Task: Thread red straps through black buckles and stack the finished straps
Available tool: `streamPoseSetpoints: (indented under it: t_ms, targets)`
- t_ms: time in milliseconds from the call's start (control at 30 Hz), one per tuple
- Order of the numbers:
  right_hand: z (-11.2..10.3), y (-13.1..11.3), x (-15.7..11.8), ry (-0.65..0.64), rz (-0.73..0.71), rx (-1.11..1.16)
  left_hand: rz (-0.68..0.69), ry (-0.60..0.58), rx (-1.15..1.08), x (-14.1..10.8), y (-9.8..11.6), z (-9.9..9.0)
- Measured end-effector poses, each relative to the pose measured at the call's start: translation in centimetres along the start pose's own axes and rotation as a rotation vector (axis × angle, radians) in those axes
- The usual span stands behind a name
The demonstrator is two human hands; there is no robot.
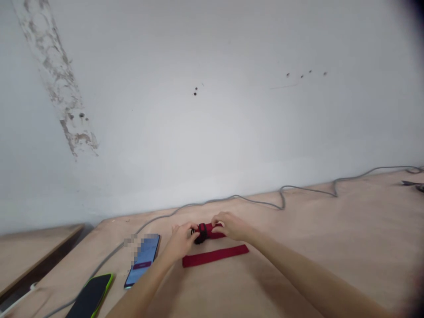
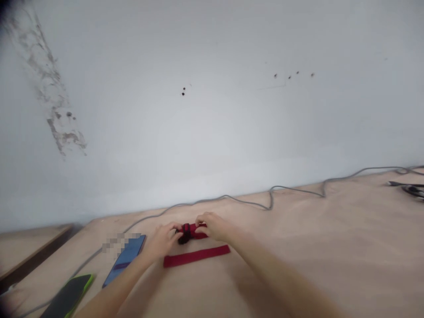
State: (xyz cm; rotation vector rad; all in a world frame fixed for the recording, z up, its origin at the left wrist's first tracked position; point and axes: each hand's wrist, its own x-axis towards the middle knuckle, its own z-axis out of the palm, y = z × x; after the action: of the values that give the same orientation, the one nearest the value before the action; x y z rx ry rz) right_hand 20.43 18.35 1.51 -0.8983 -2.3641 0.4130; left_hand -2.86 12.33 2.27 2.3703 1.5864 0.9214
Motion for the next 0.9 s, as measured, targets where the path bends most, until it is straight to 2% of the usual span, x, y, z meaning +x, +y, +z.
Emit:
streamPoseSetpoints:
  t_ms: [133,233,333,500,700,900]
  targets:
    - [1.1,1.1,-0.1,-0.071,0.013,0.023,-0.007,-0.033,-0.015,-0.6,-0.5,1.2]
    - [0.9,1.1,-1.5,-0.051,0.041,0.027,-0.050,-0.014,0.013,-1.8,-0.4,1.4]
    - [-0.3,1.0,-3.9,-0.046,0.077,0.025,-0.097,-0.012,0.056,-3.7,0.3,0.9]
    - [-2.0,0.7,-8.0,-0.097,0.138,0.021,-0.140,-0.122,0.080,-6.3,1.5,0.1]
    - [-1.8,-0.3,-8.9,-0.049,0.237,0.021,-0.172,-0.154,0.075,-6.2,2.0,-0.2]
    - [-2.4,-1.7,-10.6,-0.101,0.312,0.126,-0.177,-0.179,0.025,-7.7,1.8,-1.5]
